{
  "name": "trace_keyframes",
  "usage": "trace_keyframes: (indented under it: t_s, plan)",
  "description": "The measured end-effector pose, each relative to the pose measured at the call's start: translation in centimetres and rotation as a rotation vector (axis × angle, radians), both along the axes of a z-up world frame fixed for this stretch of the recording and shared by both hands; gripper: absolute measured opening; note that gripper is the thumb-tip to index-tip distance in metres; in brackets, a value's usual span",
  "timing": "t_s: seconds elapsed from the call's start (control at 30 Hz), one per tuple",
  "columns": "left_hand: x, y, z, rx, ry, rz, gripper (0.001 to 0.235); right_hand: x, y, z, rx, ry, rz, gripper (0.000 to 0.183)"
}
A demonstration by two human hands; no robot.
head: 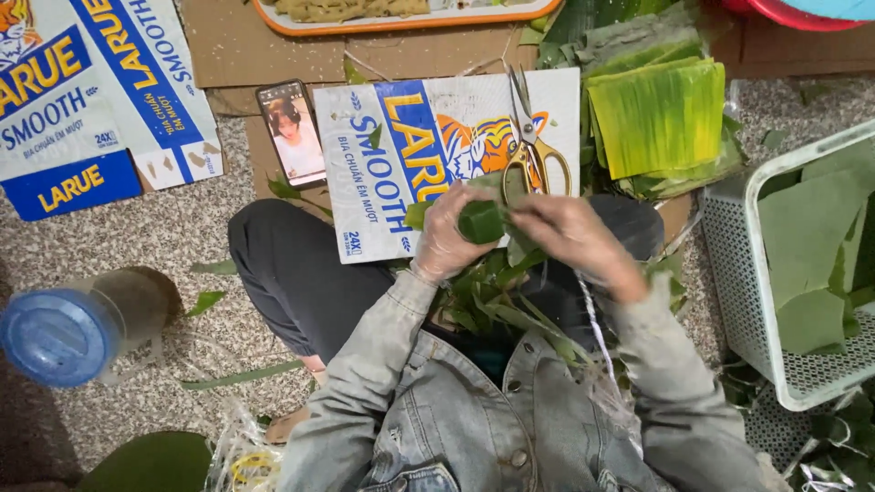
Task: Wrapping food items in banana leaves and securing them with string, involving scooping rice and filling.
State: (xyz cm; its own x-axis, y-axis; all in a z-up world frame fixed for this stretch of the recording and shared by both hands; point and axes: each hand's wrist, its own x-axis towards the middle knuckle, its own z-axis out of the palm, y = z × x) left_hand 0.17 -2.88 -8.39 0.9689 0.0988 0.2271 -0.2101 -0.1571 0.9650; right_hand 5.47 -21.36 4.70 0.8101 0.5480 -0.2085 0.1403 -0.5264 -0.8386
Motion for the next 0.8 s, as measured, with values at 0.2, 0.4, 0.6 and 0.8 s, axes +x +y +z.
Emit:
trace_keyframes:
  t_s: [0.2,0.4,0.6,0.8]
  plan:
    - [0.4,-0.3,1.7,-0.030,0.015,0.002,0.092,-1.4,-2.2,0.4,0.101,0.049,-0.552,0.015]
    - [0.6,-0.4,0.6,0.015,-0.021,0.007,0.099,1.0,1.8,-0.9,-0.045,-0.306,-0.107,0.014]
    - [0.7,-1.3,-0.5,-0.002,0.003,0.023,0.073,0.6,1.3,-1.9,-0.084,-0.233,-0.052,0.014]
    - [0.8,-1.0,0.8,-0.014,-0.003,-0.003,0.095,1.2,1.8,0.0,-0.128,-0.507,-0.108,0.009]
